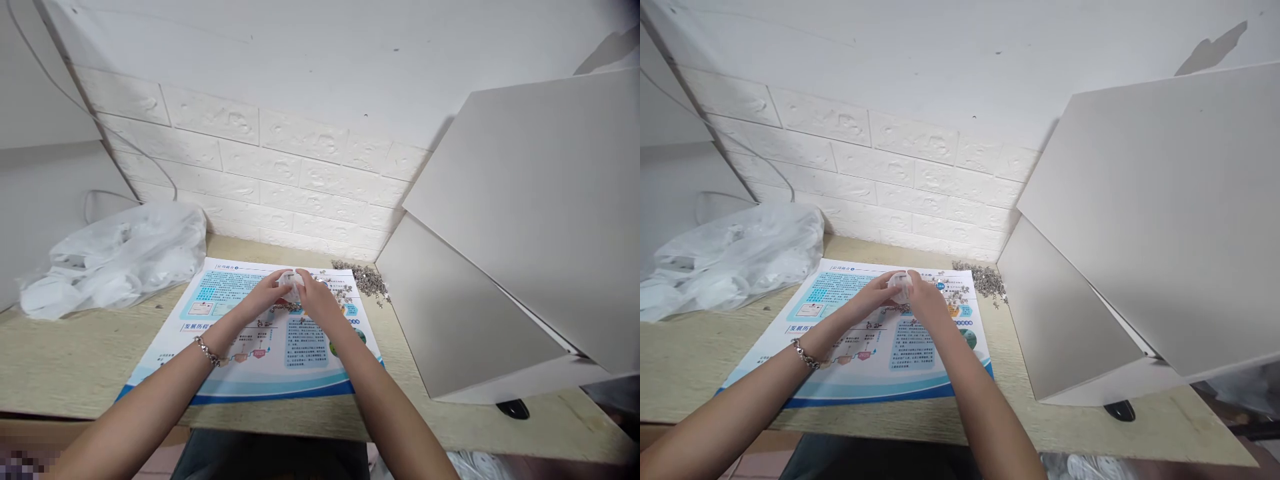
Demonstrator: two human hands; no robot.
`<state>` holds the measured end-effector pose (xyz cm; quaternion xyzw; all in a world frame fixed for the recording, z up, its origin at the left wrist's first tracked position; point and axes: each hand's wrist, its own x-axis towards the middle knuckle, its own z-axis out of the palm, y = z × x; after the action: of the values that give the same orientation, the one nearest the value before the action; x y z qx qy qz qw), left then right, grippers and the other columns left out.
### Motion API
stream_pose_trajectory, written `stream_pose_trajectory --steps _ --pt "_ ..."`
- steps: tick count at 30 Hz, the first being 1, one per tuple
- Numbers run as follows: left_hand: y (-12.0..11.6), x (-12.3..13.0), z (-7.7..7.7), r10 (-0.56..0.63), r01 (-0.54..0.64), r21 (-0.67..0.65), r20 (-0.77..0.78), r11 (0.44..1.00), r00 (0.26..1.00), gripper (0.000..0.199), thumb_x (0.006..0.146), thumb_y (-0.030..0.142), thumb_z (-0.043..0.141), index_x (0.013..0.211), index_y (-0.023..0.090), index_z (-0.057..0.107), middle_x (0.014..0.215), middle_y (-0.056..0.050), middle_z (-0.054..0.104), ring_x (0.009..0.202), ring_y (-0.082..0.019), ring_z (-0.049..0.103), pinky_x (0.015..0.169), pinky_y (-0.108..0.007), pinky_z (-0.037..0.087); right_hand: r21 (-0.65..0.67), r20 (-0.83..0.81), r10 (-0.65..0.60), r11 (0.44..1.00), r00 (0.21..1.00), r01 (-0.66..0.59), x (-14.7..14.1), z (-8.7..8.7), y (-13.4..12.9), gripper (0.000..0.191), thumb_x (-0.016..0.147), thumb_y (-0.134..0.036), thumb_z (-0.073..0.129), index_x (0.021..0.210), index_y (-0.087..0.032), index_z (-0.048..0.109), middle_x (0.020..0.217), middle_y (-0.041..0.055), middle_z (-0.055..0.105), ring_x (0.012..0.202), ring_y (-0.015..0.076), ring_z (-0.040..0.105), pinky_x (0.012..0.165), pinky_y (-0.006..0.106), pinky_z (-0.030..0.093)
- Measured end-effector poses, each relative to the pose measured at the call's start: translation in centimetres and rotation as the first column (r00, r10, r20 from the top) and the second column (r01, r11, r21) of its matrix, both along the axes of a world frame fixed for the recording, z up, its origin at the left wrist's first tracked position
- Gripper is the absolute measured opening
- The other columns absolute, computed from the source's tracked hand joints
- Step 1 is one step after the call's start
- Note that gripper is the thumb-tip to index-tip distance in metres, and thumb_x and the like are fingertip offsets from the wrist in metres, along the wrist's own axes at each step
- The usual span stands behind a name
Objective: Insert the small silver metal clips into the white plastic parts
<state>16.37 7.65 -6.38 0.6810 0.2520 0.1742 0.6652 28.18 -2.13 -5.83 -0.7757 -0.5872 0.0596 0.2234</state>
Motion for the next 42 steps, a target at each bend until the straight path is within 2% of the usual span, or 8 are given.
stream_pose_trajectory --steps 4,7,15,23,26,32,37,42 --pt "0.2 -0.1 -0.3 -0.067 0.071 0.096 -0.045 0.993 0.997 0.047 0.074 0.033 0.055 0.118 0.019 0.047 0.098 -0.008 0.062 0.084 -0.020 0.061 0.068 -0.033 0.052 -0.069 0.055 -0.023 0.997 0.998 0.027 -0.5 -0.4 0.3 0.045 0.092 -0.029 0.023 0.135 -0.017 0.031 0.103 0.0123 0.062 0.089 0.0204 0.057 0.066 0.027 0.039" --pt "-0.1 -0.2 -0.3 -0.057 0.066 0.134 -0.068 0.989 0.996 0.042 0.075 0.034 0.054 0.113 0.019 0.048 0.094 -0.007 0.061 0.081 -0.019 0.061 0.065 -0.031 0.053 -0.122 0.130 -0.016 0.992 0.991 0.032 -0.6 -0.4 0.4 0.045 0.093 -0.029 0.023 0.136 -0.018 0.031 0.103 0.0120 0.062 0.090 0.0205 0.058 0.067 0.028 0.041" --pt "-1.1 0.2 -0.2 0.028 -0.027 0.014 -0.085 1.000 0.996 0.036 0.074 0.020 0.045 0.110 0.019 0.045 0.088 -0.005 0.059 0.075 -0.016 0.059 0.065 -0.031 0.054 -0.192 0.360 0.034 0.981 0.932 0.039 -1.9 -0.6 0.6 0.057 0.082 -0.011 0.037 0.137 -0.004 0.023 0.095 0.0172 0.062 0.076 0.0211 0.061 0.062 0.030 0.047" --pt "-0.5 0.1 -0.1 0.080 -0.076 0.035 -0.099 0.996 0.992 0.030 0.078 0.037 0.044 0.101 0.019 0.052 0.082 -0.005 0.060 0.070 -0.018 0.059 0.056 -0.030 0.052 -0.143 0.324 -0.007 0.988 0.946 0.056 -2.8 -1.6 1.1 0.056 0.083 -0.009 0.035 0.137 -0.004 0.021 0.093 0.0166 0.061 0.076 0.0204 0.061 0.063 0.029 0.049" --pt "-0.6 0.2 -0.2 0.150 -0.146 0.051 -0.107 0.988 0.983 0.032 0.079 0.043 0.041 0.093 0.018 0.055 0.079 -0.005 0.059 0.065 -0.018 0.058 0.051 -0.029 0.050 -0.132 0.307 -0.014 0.990 0.952 0.058 -3.0 -1.8 1.1 0.057 0.084 -0.009 0.034 0.138 -0.006 0.019 0.094 0.0160 0.060 0.077 0.0198 0.061 0.064 0.029 0.049" --pt "-0.9 0.3 -0.3 0.221 -0.215 0.059 -0.131 0.975 0.966 0.032 0.081 0.045 0.038 0.081 0.018 0.056 0.067 -0.004 0.057 0.056 -0.016 0.054 0.047 -0.029 0.047 -0.122 0.266 0.006 0.992 0.964 0.027 -3.5 -1.6 1.2 0.057 0.084 -0.012 0.034 0.138 -0.006 0.019 0.097 0.0164 0.060 0.079 0.0208 0.060 0.064 0.029 0.048" --pt "-0.3 0.4 -1.0 0.227 -0.191 0.239 -0.134 0.952 0.965 0.033 0.081 0.043 0.039 0.087 0.018 0.060 0.084 -0.007 0.063 0.071 -0.022 0.060 0.054 -0.031 0.049 -0.090 0.127 -0.054 0.994 0.990 0.065 -3.0 -1.9 1.3 0.048 0.089 -0.017 0.028 0.136 -0.013 0.027 0.097 0.0125 0.062 0.083 0.0209 0.060 0.066 0.030 0.046" --pt "0.7 -0.1 -1.0 0.305 -0.235 0.554 -0.036 0.798 0.952 0.032 0.080 0.034 0.046 0.108 0.025 0.059 0.107 -0.004 0.063 0.100 -0.025 0.056 0.083 -0.035 0.046 0.122 -0.037 -0.117 0.985 0.992 0.121 -1.6 -2.1 0.9 0.043 0.093 -0.027 0.020 0.129 -0.015 0.039 0.114 0.0103 0.057 0.099 0.0187 0.055 0.078 0.028 0.043"
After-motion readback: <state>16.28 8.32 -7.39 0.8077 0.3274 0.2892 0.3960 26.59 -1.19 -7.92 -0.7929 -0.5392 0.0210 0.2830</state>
